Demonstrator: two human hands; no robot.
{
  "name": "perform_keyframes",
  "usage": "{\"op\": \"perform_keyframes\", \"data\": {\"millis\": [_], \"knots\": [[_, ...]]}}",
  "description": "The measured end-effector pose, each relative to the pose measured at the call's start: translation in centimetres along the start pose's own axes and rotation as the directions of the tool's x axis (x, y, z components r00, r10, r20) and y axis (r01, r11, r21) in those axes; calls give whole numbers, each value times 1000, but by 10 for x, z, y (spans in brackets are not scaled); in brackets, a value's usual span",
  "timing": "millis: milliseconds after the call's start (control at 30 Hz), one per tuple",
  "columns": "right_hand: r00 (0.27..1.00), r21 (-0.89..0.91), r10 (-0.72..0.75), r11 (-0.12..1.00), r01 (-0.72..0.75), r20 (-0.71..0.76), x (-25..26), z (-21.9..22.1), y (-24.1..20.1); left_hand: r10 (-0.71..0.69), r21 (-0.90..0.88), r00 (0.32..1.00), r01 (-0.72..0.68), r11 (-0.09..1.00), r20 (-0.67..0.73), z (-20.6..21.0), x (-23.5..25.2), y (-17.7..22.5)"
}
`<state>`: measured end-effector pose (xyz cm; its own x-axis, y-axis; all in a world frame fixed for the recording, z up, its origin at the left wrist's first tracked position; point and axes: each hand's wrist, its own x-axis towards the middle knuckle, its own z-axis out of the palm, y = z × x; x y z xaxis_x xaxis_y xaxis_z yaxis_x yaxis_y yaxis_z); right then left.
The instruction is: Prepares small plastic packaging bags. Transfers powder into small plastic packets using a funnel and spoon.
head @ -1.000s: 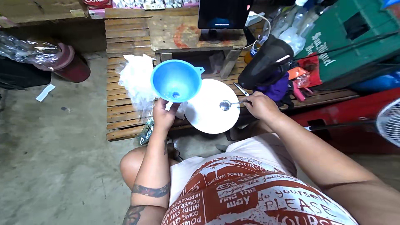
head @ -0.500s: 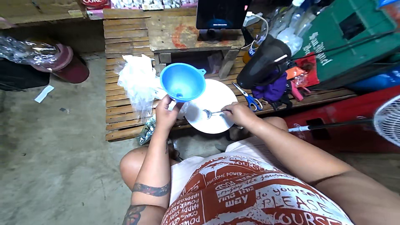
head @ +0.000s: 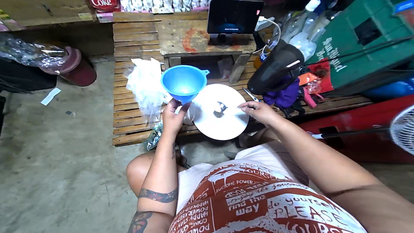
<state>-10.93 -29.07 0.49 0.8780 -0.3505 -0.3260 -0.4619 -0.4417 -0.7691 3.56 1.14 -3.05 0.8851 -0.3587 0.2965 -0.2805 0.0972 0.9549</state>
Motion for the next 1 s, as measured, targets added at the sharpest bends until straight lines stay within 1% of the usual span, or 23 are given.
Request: {"op": "perform_keyframes", "data": {"millis": [67,200,300,367,500,600,667,733,833,900,933,1000], "knots": [[997,-29,-57,998,56,-46,-2,-12,-12,-4,5,1000,4,1000,21,-1,-3,2],[984,-98,-127,988,116,-122,-10,-35,-42,-32,58,992,25,998,123,-6,-15,12],[961,-132,-196,976,172,-195,-17,-46,-65,1,95,976,-22,995,217,-5,-15,11],[930,-149,-275,958,244,-244,-22,-49,-76,5,107,966,-34,994,259,-2,-14,11],[817,-233,-491,869,436,-303,-32,-37,-95,-39,101,955,9,995,294,0,-12,12],[694,-315,-655,754,576,-298,-35,-20,-100,-28,73,955,7,997,294,0,-13,11],[607,-375,-742,669,641,-286,-34,-9,-101,-14,62,956,-5,998,293,0,-13,11],[538,-415,-793,609,676,-286,-34,-1,-100,-7,52,957,-8,999,291,-1,-13,10],[475,-436,-827,562,703,-299,-33,4,-99,-21,54,958,6,999,286,-1,-14,12],[468,-406,-821,569,715,-326,-32,4,-97,-14,70,958,-7,998,286,-2,-14,11],[486,-375,-803,593,713,-345,-32,3,-96,-6,90,959,-20,996,282,-3,-14,11],[560,-282,-734,671,686,-384,-34,-1,-93,-16,115,965,-15,993,263,-6,-15,11]]}}
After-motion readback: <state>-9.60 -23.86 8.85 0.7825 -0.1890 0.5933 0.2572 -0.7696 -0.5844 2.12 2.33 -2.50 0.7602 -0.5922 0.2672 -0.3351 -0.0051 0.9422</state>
